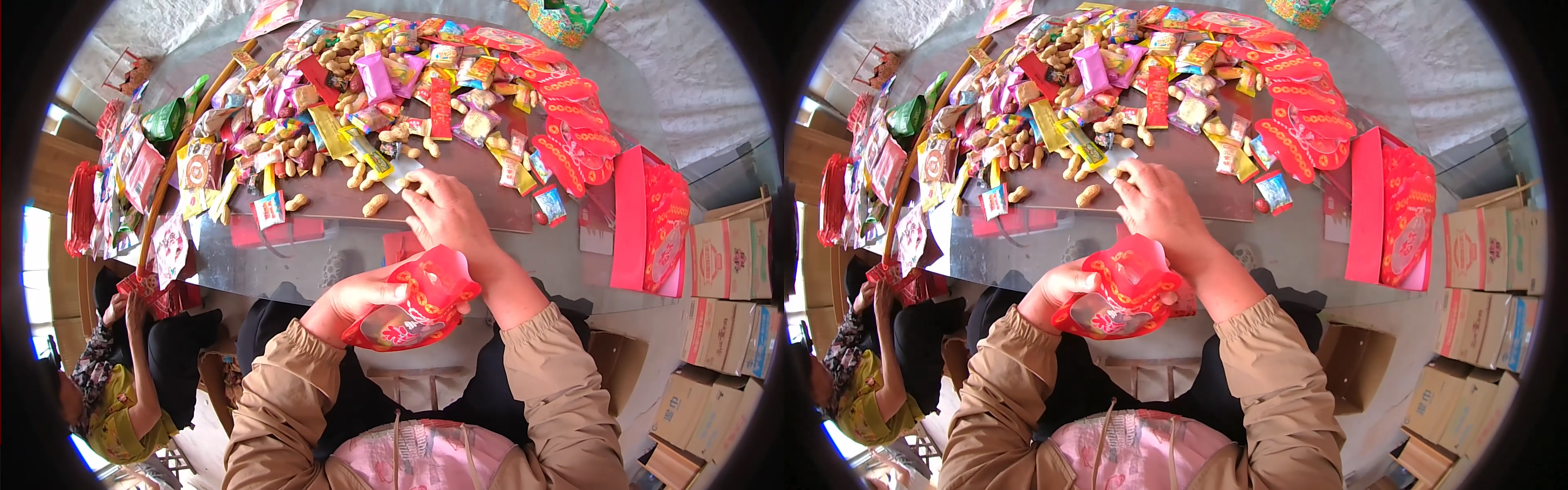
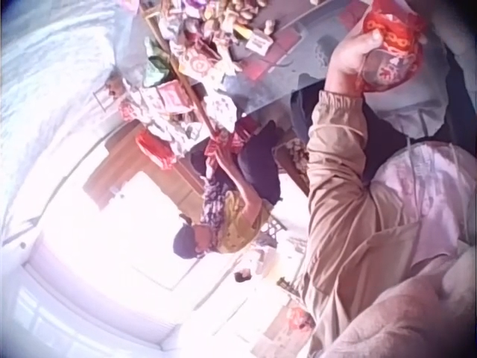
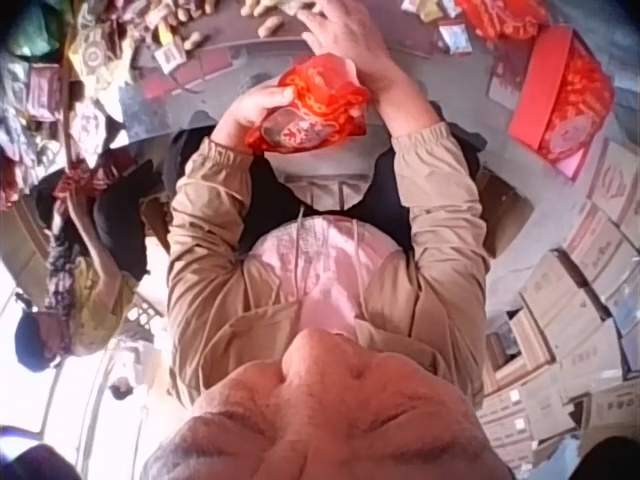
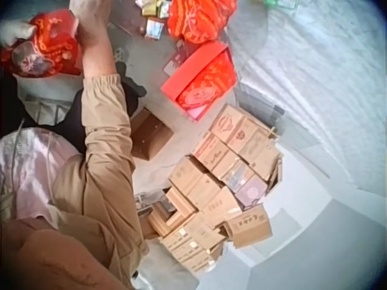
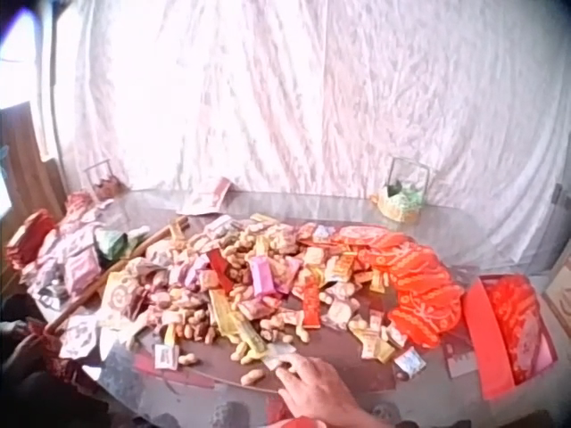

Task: Picking up various wrapped snacks and peanuts from a table and placing them into a small red decorative bag, then putting the bag into a cardboard box.

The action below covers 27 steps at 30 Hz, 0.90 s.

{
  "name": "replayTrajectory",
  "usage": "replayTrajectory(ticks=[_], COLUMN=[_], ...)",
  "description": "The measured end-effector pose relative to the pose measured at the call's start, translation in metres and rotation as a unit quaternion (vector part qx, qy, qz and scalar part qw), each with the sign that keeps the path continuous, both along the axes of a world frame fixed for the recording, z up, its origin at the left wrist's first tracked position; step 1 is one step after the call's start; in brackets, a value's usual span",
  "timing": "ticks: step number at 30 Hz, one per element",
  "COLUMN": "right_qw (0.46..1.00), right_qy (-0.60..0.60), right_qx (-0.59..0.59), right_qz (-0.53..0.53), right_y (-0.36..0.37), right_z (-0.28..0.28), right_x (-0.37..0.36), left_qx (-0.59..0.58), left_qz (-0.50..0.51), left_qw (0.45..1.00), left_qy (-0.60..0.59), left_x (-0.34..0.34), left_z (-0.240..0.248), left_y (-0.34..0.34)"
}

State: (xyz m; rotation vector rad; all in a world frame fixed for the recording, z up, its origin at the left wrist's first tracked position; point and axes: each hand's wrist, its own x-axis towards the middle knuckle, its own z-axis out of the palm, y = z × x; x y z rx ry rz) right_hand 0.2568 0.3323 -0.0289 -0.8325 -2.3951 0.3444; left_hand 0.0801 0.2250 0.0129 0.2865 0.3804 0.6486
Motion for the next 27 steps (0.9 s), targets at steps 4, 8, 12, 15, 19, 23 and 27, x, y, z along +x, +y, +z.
replayTrajectory(ticks=[4,8,12,15,19,23,27], right_qw=[0.995,0.942,0.912,0.94,0.904,0.855,0.838], right_qy=[0.082,0.226,0.274,0.238,0.286,0.323,0.299], right_qx=[-0.035,-0.24,-0.302,-0.222,-0.303,-0.396,-0.454], right_qz=[-0.038,-0.061,0.035,0.103,0.099,0.085,0.045], right_y=[0.01,0.002,-0.012,-0.012,-0.008,-0.014,-0.02], right_z=[-0.012,0.016,0.056,0.056,0.045,0.034,0.034], right_x=[0.01,0.012,0.028,0.031,0.037,0.036,0.037], left_qx=[-0.001,-0.028,-0.038,-0.015,0.034,0.024,0.06], left_qz=[0.019,0.057,0.072,0.093,0.09,0.165,0.286], left_qw=[1.0,0.998,0.996,0.996,0.995,0.986,0.956], left_qy=[-0.001,0.012,-0.029,0.005,-0.032,0.013,0.02], left_x=[0.003,-0.003,0.002,-0.001,0.002,0.005,0.002], left_z=[0.0,-0.003,-0.006,-0.01,-0.009,-0.021,-0.012], left_y=[0.001,-0.005,-0.003,-0.001,0.005,0.006,0.02])
